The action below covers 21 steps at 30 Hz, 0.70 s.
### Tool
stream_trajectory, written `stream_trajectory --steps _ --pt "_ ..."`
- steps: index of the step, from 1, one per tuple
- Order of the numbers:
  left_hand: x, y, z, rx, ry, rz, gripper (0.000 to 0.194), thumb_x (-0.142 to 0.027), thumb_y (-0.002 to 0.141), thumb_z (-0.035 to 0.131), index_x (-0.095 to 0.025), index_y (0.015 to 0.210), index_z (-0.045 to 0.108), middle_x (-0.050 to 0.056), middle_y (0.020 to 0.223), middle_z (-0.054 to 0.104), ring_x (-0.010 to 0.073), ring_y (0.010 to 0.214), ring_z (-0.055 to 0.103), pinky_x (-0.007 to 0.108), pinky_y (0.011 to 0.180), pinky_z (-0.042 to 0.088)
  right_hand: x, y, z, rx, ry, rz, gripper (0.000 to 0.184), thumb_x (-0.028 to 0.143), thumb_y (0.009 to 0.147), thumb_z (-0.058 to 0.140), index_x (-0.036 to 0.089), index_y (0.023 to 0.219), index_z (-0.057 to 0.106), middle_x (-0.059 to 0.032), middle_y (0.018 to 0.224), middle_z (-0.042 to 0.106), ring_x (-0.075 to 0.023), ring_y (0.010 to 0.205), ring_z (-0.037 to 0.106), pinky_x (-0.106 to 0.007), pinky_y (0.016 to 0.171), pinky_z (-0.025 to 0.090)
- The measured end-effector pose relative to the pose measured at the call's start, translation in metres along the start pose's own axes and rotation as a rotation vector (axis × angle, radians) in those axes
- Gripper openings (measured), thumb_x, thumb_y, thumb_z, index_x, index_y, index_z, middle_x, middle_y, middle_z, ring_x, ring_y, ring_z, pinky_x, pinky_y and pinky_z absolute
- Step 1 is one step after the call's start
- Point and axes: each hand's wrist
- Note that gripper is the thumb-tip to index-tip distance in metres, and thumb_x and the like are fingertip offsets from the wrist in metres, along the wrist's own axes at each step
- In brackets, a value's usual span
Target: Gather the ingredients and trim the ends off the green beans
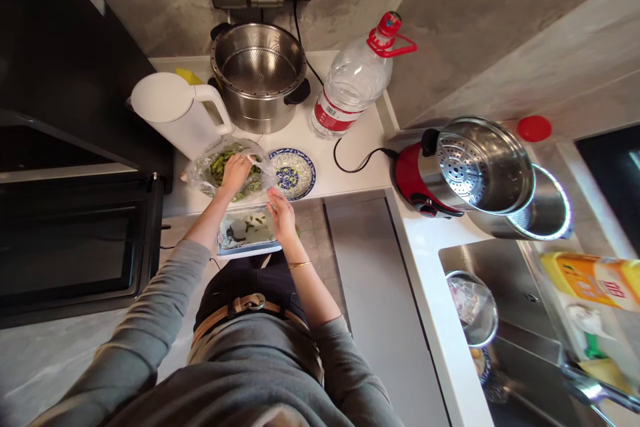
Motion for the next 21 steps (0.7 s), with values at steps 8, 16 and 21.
stream_trajectory --steps 8,16,21 --pt "-0.047 -0.083 -0.016 -0.54 -0.368 -0.293 0.031 -0.041 0.1 0.037 -0.02 0.1 0.061 0.009 0.099 0.067 0.0197 0.099 0.063 0.034 0.092 0.049 -0.005 -0.012 0.009 0.188 -0.105 0.303 0.017 0.032 0.079 0.07 0.02 0.091 0.072 -0.0057 0.088 0.078 -0.0179 0.079 0.073 -0.029 0.071 0.059" --pt "-0.079 -0.161 -0.001 -0.396 -0.592 -0.55 0.028 -0.043 0.098 0.044 -0.021 0.109 0.059 0.007 0.097 0.068 0.0163 0.085 0.066 0.028 0.079 0.054 -0.033 -0.016 0.017 0.138 -0.083 0.138 0.02 0.029 0.07 0.08 0.021 0.087 0.073 0.0006 0.072 0.074 -0.0119 0.069 0.071 -0.021 0.07 0.057" --pt "-0.067 -0.169 -0.01 -0.182 -0.409 -0.324 0.019 -0.035 0.092 0.057 -0.022 0.102 0.067 0.006 0.091 0.07 0.0184 0.085 0.066 0.032 0.084 0.053 -0.035 -0.014 0.002 0.063 -0.064 0.157 0.021 0.029 0.065 0.085 0.019 0.077 0.071 0.002 0.065 0.071 -0.0087 0.059 0.066 -0.02 0.069 0.058"
Point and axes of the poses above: each hand's wrist, its own y-axis towards the middle knuckle, its own z-axis out of the palm, x = y × z
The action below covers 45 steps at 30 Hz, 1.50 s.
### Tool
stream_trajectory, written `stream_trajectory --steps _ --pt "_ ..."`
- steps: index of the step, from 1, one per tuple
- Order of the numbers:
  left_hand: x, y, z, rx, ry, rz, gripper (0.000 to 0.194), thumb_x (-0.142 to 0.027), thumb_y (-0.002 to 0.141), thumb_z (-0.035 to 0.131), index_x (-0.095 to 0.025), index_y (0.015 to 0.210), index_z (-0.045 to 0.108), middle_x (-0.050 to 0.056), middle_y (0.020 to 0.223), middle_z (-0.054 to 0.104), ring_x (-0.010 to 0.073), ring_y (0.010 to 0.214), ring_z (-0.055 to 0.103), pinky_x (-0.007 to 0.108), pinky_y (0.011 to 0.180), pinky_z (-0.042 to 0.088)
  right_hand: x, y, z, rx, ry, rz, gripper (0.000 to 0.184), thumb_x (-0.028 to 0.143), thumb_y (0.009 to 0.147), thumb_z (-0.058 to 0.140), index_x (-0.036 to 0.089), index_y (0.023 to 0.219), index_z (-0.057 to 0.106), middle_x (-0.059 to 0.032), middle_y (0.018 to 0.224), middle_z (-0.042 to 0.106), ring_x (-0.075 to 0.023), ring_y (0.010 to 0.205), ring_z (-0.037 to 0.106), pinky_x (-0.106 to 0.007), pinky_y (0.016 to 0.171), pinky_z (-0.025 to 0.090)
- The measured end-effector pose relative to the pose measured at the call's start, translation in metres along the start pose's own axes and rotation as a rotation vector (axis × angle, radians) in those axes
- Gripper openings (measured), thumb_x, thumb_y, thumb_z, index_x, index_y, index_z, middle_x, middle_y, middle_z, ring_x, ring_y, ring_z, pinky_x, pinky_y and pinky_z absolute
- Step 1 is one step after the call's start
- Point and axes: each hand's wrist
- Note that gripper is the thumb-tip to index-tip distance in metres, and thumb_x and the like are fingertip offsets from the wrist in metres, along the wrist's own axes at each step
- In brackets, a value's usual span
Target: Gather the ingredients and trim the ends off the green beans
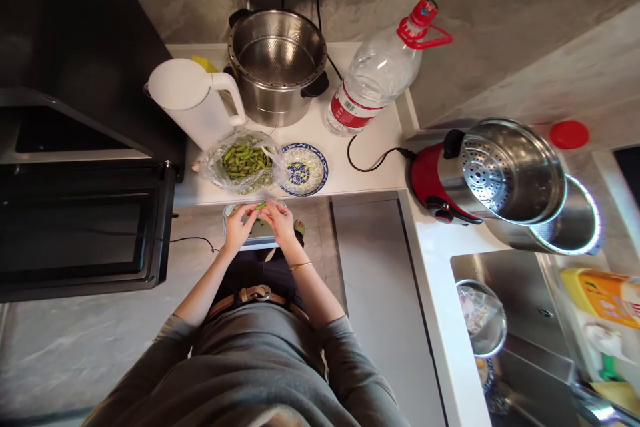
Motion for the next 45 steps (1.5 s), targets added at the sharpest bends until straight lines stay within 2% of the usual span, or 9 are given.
stream_trajectory --steps 8,15,23,29,32,35,39,42,45 --pt "0.002 0.001 0.001 0.253 0.395 0.123 0.018 -0.032 0.095 0.052 -0.022 0.096 0.067 0.01 0.097 0.071 0.0252 0.1 0.064 0.037 0.091 0.049 -0.01 0.004 -0.02 -0.085 -0.047 0.052 0.019 0.023 0.062 0.087 0.018 0.074 0.072 -0.0001 0.069 0.073 -0.0096 0.061 0.067 -0.022 0.069 0.058" --pt "0.008 -0.004 0.007 0.322 0.41 0.128 0.024 -0.03 0.097 0.046 -0.021 0.087 0.066 0.012 0.092 0.07 0.0262 0.096 0.064 0.036 0.084 0.051 -0.022 0.005 -0.026 -0.115 -0.014 -0.002 0.017 0.021 0.061 0.086 0.02 0.071 0.073 0.0006 0.067 0.073 -0.0109 0.062 0.067 -0.024 0.07 0.059" --pt "0.006 -0.015 0.026 0.279 0.201 -0.098 0.034 -0.033 0.1 0.035 -0.019 0.094 0.066 0.012 0.094 0.072 0.0248 0.088 0.068 0.035 0.08 0.052 -0.025 -0.001 -0.019 -0.125 0.021 -0.089 0.019 0.025 0.06 0.086 0.021 0.074 0.075 -0.002 0.077 0.076 -0.0145 0.072 0.07 -0.026 0.072 0.06" --pt "0.006 -0.012 0.034 0.168 -0.263 -0.353 0.045 -0.054 0.097 0.039 -0.019 0.086 0.065 0.006 0.077 0.07 0.0206 0.076 0.066 0.032 0.071 0.053 -0.026 -0.002 -0.013 -0.096 0.012 -0.103 0.019 0.029 0.064 0.083 0.021 0.079 0.075 -0.0021 0.084 0.076 -0.0135 0.076 0.069 -0.024 0.071 0.057" --pt "0.008 -0.006 0.032 0.244 -0.525 -0.544 0.053 -0.065 0.091 0.044 -0.02 0.063 0.052 -0.002 0.051 0.048 0.0128 0.048 0.049 0.027 0.05 0.044 -0.026 -0.001 -0.014 -0.08 0.011 -0.088 0.021 0.031 0.063 0.084 0.021 0.078 0.074 -0.0016 0.084 0.076 -0.0126 0.075 0.068 -0.023 0.071 0.056" --pt "0.01 -0.003 0.027 0.399 -0.645 -0.66 0.06 -0.07 0.087 0.045 -0.022 0.053 0.036 -0.006 0.045 0.033 0.0076 0.039 0.032 0.023 0.042 0.031 -0.031 0.0 -0.014 -0.119 -0.016 -0.143 0.026 0.037 0.063 0.083 0.02 0.08 0.072 -0.001 0.081 0.075 -0.013 0.072 0.067 -0.025 0.07 0.056" --pt "0.007 -0.008 0.022 0.366 -0.362 -0.472 0.054 -0.062 0.092 0.042 -0.02 0.059 0.046 -0.001 0.055 0.049 0.0115 0.052 0.048 0.025 0.053 0.04 -0.036 0.001 -0.014 -0.149 -0.078 -0.209 0.03 0.045 0.063 0.08 0.02 0.073 0.065 0.0005 0.07 0.072 -0.0132 0.06 0.064 -0.027 0.062 0.056" --pt "0.005 -0.011 0.017 0.325 0.03 -0.271 0.034 -0.048 0.095 0.046 -0.02 0.082 0.06 0.005 0.079 0.066 0.0188 0.075 0.062 0.029 0.07 0.046 -0.037 0.001 -0.016 -0.164 -0.071 -0.229 0.031 0.042 0.064 0.081 0.021 0.07 0.06 0.0 0.072 0.072 -0.014 0.066 0.067 -0.027 0.067 0.057" --pt "0.005 -0.013 0.014 0.358 0.261 -0.151 0.025 -0.038 0.097 0.046 -0.02 0.102 0.063 0.01 0.103 0.069 0.0232 0.091 0.066 0.031 0.075 0.048 -0.037 0.001 -0.017 -0.172 -0.087 -0.229 0.03 0.041 0.065 0.08 0.02 0.072 0.059 -0.0016 0.075 0.074 -0.0151 0.072 0.069 -0.027 0.07 0.057"
Point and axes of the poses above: each hand's wrist, its own y-axis towards the middle knuckle, its own z-axis out of the palm, x = y × z
